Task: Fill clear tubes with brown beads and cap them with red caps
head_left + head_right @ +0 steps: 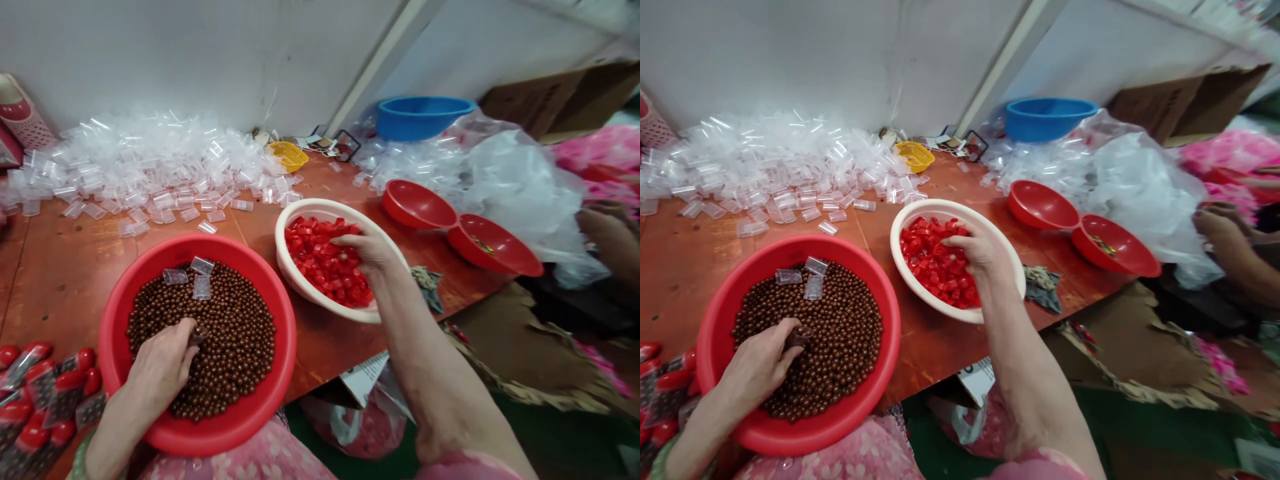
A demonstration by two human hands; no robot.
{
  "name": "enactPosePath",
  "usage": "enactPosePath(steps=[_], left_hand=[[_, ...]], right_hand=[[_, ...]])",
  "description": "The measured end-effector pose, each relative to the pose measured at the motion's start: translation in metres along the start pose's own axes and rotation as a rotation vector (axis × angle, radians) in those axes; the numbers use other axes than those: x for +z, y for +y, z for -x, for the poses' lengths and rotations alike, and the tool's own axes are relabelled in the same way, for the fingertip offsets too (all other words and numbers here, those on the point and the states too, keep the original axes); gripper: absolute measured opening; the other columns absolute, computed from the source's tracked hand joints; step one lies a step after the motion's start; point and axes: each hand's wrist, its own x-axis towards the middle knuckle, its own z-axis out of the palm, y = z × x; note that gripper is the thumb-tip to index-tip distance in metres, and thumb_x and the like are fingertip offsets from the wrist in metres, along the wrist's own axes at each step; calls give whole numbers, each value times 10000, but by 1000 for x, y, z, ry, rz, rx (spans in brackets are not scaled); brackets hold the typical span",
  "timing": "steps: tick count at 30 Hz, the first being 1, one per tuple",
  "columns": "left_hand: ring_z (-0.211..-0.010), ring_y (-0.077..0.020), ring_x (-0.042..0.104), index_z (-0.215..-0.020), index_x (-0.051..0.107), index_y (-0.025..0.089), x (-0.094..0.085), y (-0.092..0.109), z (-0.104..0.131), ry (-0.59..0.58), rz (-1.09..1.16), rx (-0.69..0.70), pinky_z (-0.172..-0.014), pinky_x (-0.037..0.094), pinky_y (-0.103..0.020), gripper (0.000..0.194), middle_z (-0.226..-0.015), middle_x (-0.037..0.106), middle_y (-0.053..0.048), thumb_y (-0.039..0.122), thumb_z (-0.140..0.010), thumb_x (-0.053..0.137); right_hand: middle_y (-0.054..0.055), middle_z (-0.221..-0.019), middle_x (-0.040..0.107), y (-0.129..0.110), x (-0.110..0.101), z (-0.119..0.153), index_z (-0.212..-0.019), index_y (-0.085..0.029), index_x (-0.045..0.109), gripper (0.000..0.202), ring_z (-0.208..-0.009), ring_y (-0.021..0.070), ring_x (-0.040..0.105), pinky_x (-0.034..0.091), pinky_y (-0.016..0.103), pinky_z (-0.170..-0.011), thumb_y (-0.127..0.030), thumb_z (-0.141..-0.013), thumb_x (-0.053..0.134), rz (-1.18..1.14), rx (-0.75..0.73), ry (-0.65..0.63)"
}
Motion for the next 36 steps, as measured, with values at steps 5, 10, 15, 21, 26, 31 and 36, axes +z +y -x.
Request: enactPosePath(steps=[5,10,15,21,26,31,36], left_hand=[[-878,-203,656,-1030,602,194,-12,4,1,117,255,36,-797,488,-305,168,-955,703,-63,254,-904,509],[-730,-136,602,-996,592,177,-17,-1,4,176,605,-93,-699,457,-243,177,-826,670,-5,302,-874,563],[-812,-144,631,-999,575,159,-15,-3,6,135,950,-137,-779,490,-267,208,-913,681,-37,298,-846,593],[-840,-145,637,-1000,582,146,-24,3,6,117,1178,-182,-831,492,-288,245,-904,676,-38,254,-789,639],[-888,-154,645,-947,585,147,-29,3,10,57,1307,-100,-867,490,-295,191,-939,682,-53,218,-783,653],[-863,-140,620,-952,593,144,-24,0,10,163,1150,-50,-832,482,-268,152,-922,662,-42,213,-822,633],[-852,-129,618,-956,606,147,-23,1,6,231,1134,7,-819,484,-248,133,-911,668,-34,183,-829,628]], right_hand=[[18,-849,688,-47,37,44,-838,-211,619,284,-694,165,657,543,316,-656,-199,-577,730,-347,-54,-119],[-45,-683,551,-58,93,70,-794,-216,607,212,-513,90,474,415,230,-490,-238,-611,711,-122,-229,-484],[39,-901,550,-34,144,67,-882,-201,664,220,-794,181,575,491,337,-783,-123,-686,600,510,-574,-595],[188,-1223,518,-24,152,72,-1272,-191,578,512,-1045,352,583,498,488,-869,-221,-771,681,956,-675,-622],[174,-1302,556,-61,144,97,-1251,-187,590,361,-1173,334,554,467,508,-993,-219,-894,547,760,-840,-540],[86,-1086,694,-85,153,113,-1073,-215,659,223,-1036,229,639,510,406,-947,-192,-942,480,359,-930,-611],[63,-995,713,-86,157,116,-1022,-198,662,150,-935,182,667,527,324,-866,-233,-927,551,100,-911,-716]])
